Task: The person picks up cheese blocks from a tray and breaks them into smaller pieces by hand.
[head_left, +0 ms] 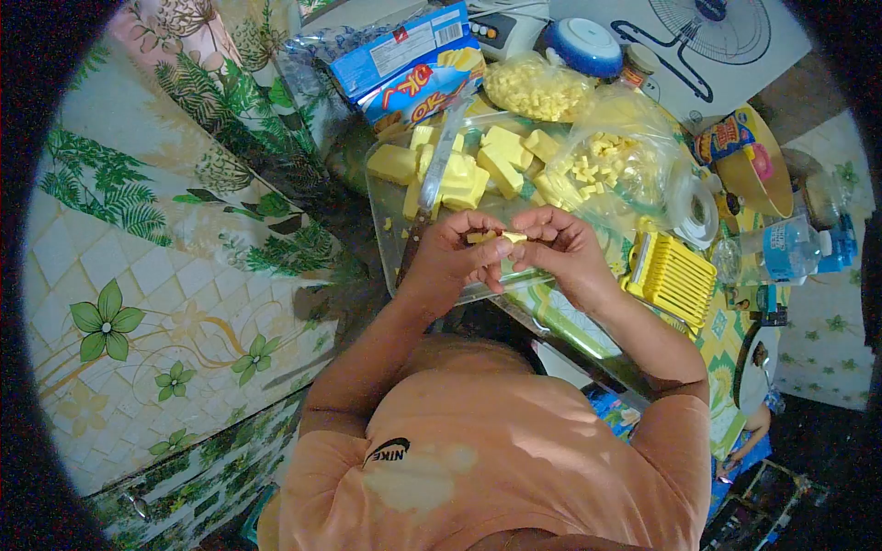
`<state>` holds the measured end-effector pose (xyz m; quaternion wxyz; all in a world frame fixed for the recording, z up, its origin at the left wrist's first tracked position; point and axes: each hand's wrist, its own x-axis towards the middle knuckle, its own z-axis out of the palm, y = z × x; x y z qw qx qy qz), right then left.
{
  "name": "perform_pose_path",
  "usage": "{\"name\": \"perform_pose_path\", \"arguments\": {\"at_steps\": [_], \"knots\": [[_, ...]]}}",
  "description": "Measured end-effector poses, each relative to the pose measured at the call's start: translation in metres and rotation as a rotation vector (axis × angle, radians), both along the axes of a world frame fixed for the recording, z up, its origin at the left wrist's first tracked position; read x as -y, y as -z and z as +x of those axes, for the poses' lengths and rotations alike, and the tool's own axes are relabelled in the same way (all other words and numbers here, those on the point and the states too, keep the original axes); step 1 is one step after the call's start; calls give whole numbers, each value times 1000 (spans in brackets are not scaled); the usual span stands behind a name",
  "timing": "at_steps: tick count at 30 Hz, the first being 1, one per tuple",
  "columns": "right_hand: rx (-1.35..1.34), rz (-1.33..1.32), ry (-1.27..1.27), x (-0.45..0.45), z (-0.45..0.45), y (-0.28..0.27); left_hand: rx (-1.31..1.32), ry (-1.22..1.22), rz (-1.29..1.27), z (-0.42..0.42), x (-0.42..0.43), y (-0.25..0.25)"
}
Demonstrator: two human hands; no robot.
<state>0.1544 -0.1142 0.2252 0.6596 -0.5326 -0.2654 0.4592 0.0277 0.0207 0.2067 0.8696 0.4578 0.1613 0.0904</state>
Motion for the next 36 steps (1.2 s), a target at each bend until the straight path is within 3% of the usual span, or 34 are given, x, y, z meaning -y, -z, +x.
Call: {"name": "perform_pose_path", "arguments": {"at_steps": [25,36], "knots": [[-9,23,6,1,2,1,-39,-9,-224,-1,-8,-2],[15,16,-1,1,-1,2,-21,25,-3,-2,-2,-1]]}}
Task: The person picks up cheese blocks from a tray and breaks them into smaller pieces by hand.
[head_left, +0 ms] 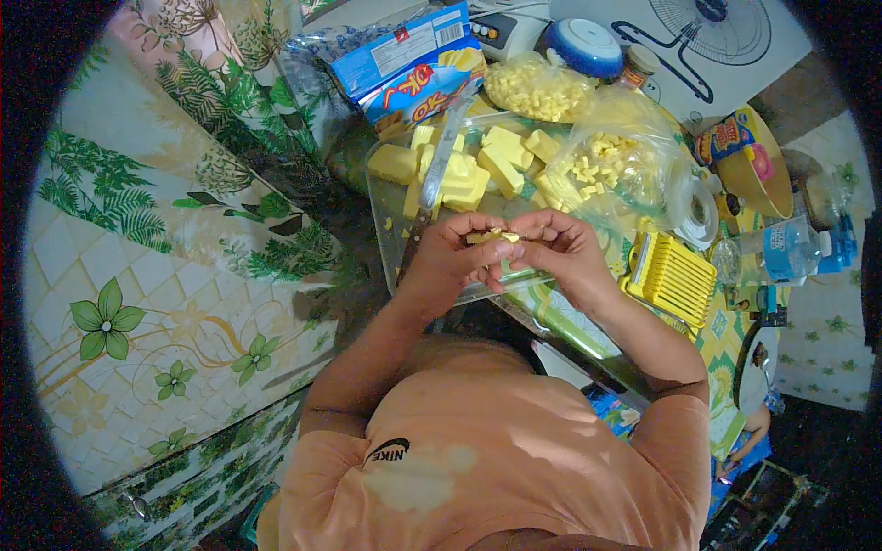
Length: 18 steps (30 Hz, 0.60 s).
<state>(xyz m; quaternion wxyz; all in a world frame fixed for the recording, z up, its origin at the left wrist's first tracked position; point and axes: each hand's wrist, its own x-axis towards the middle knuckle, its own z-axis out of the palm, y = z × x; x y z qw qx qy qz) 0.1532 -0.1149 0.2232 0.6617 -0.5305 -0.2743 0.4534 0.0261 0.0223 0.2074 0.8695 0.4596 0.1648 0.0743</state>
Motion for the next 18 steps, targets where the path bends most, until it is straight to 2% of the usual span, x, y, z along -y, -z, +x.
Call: {"name": "perform_pose_path", "arguments": {"at_steps": [4,13,16,18], "knots": [[-21,-14,-13,1,1,-2,-2,-1,42,0,1,-3],[-64,-18,-29,2,4,-1,-31,0,-83,2,0,-7],[-42,-2,14,0,3,-3,27,13,-267,0,-4,-5],[-1,4,41,0,2,-4,36,9,-295,2,-5,0]]}}
